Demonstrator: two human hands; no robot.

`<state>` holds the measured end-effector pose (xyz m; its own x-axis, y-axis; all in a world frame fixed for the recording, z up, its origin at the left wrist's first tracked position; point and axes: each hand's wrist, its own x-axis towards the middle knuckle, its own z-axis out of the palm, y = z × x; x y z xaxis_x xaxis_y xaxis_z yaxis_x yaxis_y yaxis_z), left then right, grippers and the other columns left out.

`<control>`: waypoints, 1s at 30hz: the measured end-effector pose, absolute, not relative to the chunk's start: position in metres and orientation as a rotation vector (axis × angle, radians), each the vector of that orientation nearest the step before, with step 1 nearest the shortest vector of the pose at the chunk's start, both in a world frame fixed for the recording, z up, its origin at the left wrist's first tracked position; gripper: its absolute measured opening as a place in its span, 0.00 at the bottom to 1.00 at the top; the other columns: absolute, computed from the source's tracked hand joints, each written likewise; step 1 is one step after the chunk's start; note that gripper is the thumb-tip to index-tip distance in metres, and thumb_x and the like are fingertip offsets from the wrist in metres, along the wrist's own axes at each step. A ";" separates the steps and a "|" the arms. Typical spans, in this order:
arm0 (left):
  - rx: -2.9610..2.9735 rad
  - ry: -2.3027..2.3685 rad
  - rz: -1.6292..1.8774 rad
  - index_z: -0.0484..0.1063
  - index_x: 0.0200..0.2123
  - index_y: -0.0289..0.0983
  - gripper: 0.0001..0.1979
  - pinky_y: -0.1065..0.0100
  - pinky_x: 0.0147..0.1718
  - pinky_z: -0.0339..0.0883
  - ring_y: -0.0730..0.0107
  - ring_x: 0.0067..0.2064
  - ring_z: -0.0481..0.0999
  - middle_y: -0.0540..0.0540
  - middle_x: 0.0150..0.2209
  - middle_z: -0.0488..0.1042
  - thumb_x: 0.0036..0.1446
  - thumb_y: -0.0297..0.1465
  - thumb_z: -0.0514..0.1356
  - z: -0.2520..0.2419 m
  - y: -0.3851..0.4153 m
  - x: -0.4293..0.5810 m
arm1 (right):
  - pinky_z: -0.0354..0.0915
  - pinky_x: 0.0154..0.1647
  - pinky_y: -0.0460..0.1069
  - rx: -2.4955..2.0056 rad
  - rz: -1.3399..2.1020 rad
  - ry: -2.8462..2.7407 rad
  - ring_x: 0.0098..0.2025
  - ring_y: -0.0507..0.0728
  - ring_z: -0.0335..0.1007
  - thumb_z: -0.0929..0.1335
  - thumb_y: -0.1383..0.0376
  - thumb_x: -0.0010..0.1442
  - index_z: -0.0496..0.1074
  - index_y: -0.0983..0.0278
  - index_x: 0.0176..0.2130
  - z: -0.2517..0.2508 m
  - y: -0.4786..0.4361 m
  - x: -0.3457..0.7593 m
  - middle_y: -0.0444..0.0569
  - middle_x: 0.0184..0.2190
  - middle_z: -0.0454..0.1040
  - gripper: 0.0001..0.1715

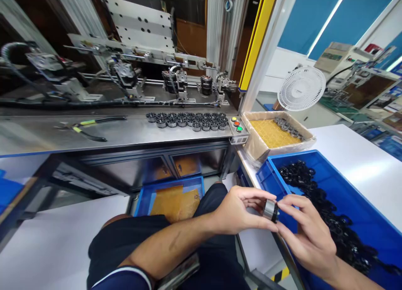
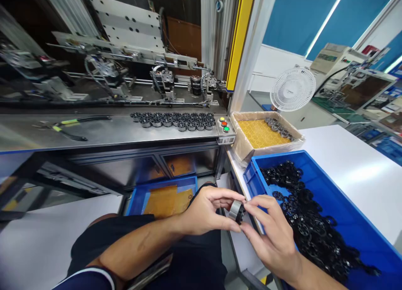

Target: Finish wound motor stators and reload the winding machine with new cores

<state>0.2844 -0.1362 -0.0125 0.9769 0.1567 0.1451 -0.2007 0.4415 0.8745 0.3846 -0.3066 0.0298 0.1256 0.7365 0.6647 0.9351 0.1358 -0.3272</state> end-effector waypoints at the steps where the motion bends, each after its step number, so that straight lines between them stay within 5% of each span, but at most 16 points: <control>1: 1.085 -0.038 0.215 0.80 0.46 0.30 0.30 0.70 0.40 0.75 0.71 0.34 0.80 0.44 0.33 0.81 0.35 0.28 0.78 -0.013 -0.136 0.285 | 0.69 0.48 0.54 -1.639 -0.325 -1.660 0.49 0.58 0.69 0.69 0.81 0.58 0.69 0.68 0.54 0.030 -0.306 0.385 0.56 0.44 0.70 0.26; 18: 1.032 0.029 0.070 0.80 0.46 0.32 0.31 0.67 0.42 0.77 0.66 0.37 0.83 0.43 0.37 0.84 0.33 0.27 0.79 -0.027 -0.132 0.287 | 0.73 0.47 0.56 -1.642 -0.302 -1.793 0.49 0.60 0.70 0.70 0.77 0.58 0.69 0.70 0.54 0.026 -0.307 0.397 0.58 0.45 0.73 0.24; 25: 1.293 -0.110 0.119 0.67 0.63 0.40 0.24 0.63 0.53 0.71 0.62 0.51 0.78 0.39 0.56 0.76 0.65 0.34 0.60 -0.022 -0.140 0.280 | 0.73 0.48 0.55 -1.694 -0.238 -1.617 0.49 0.59 0.72 0.73 0.63 0.60 0.69 0.68 0.55 0.017 -0.303 0.405 0.58 0.47 0.73 0.25; 30: 1.437 -0.149 0.132 0.68 0.62 0.44 0.21 0.65 0.49 0.72 0.68 0.45 0.77 0.39 0.61 0.71 0.66 0.34 0.58 -0.025 -0.141 0.281 | 0.73 0.48 0.52 -1.764 0.074 -1.472 0.45 0.57 0.75 0.73 0.55 0.60 0.74 0.65 0.50 0.018 -0.302 0.424 0.53 0.42 0.78 0.22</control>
